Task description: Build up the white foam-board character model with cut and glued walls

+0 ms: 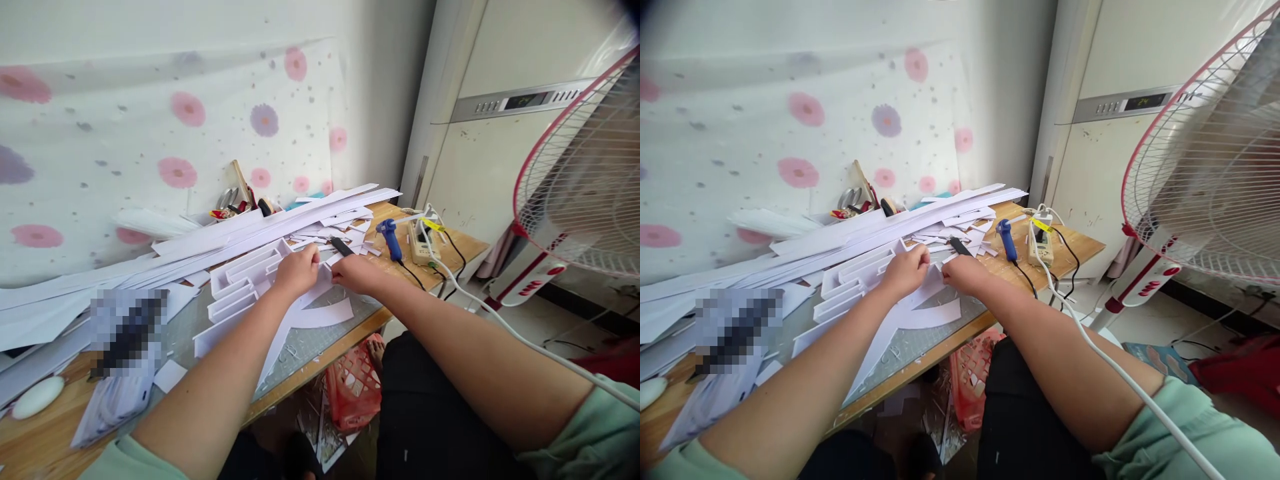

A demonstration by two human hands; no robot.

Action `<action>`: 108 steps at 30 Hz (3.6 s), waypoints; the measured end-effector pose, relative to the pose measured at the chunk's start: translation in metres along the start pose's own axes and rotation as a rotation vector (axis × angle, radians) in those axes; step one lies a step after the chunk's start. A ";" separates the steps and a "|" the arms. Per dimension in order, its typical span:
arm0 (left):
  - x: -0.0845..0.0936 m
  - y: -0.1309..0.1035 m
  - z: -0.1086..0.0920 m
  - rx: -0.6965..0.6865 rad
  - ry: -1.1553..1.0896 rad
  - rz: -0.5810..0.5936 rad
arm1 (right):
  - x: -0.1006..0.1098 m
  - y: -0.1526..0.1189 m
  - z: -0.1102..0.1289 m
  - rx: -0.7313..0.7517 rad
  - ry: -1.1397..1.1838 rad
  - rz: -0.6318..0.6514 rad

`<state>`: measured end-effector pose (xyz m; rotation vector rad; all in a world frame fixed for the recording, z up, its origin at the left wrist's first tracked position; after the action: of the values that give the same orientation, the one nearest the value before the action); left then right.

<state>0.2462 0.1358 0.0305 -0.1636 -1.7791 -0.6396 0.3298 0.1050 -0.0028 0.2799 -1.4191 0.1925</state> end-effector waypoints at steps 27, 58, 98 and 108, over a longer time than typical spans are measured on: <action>-0.002 -0.009 -0.006 -0.079 0.014 -0.028 | 0.020 -0.010 -0.030 -0.178 0.033 -0.237; 0.039 -0.080 -0.011 -0.574 -0.286 -0.187 | 0.028 0.021 -0.071 -0.294 0.127 -0.265; 0.033 -0.072 -0.006 -0.510 -0.336 -0.126 | 0.027 -0.054 0.007 0.144 -0.335 -0.121; 0.030 -0.070 -0.007 -0.519 -0.340 -0.131 | 0.030 -0.058 0.011 0.139 -0.336 -0.126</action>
<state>0.2132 0.0665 0.0356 -0.5386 -1.9204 -1.2203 0.3404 0.0456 0.0234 0.5333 -1.7165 0.1452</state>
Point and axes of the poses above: each hand's wrist, its own y-axis towards the middle knuckle, its own x-axis out of the back of the hand, z = x × y, the point moved 10 cm from there along y, towards the middle knuckle, and after that the axes turned 6 degrees about -z, right-handed, at the moved point
